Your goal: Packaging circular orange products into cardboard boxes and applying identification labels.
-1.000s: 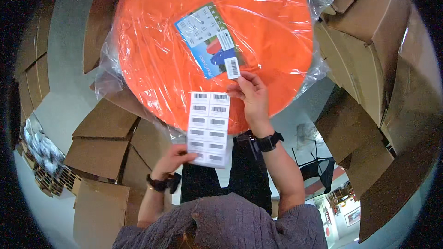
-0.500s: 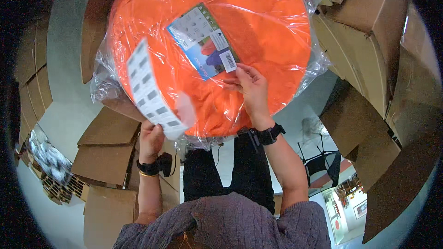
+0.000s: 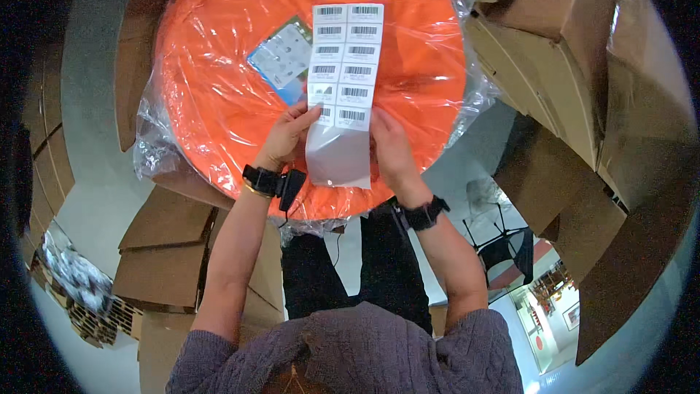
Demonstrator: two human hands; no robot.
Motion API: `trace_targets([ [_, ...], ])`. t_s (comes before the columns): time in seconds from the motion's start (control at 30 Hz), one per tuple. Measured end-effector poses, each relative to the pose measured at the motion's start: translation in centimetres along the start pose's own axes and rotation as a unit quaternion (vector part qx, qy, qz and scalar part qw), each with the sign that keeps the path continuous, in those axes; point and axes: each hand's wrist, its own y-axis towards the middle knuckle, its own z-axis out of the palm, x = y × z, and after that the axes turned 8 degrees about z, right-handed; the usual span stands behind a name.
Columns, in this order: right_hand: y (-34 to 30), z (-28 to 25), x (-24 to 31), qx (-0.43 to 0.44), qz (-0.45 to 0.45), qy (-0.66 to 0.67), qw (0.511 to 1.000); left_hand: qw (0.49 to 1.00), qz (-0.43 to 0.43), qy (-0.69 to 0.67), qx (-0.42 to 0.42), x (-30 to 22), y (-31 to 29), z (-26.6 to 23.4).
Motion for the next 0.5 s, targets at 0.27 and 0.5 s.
trace_targets([
  [0.27, -6.7, -9.9, -10.2, -0.227, 0.039, -0.044, 0.972, 0.975, 0.203, 0.012, -0.084, -7.5, -10.4, -3.1],
  [0.5, -4.6, -4.6, -12.6, -0.124, -0.034, -0.020, 0.992, 0.933, 0.274, 0.035, -0.230, -10.0, -22.8, -5.6],
])
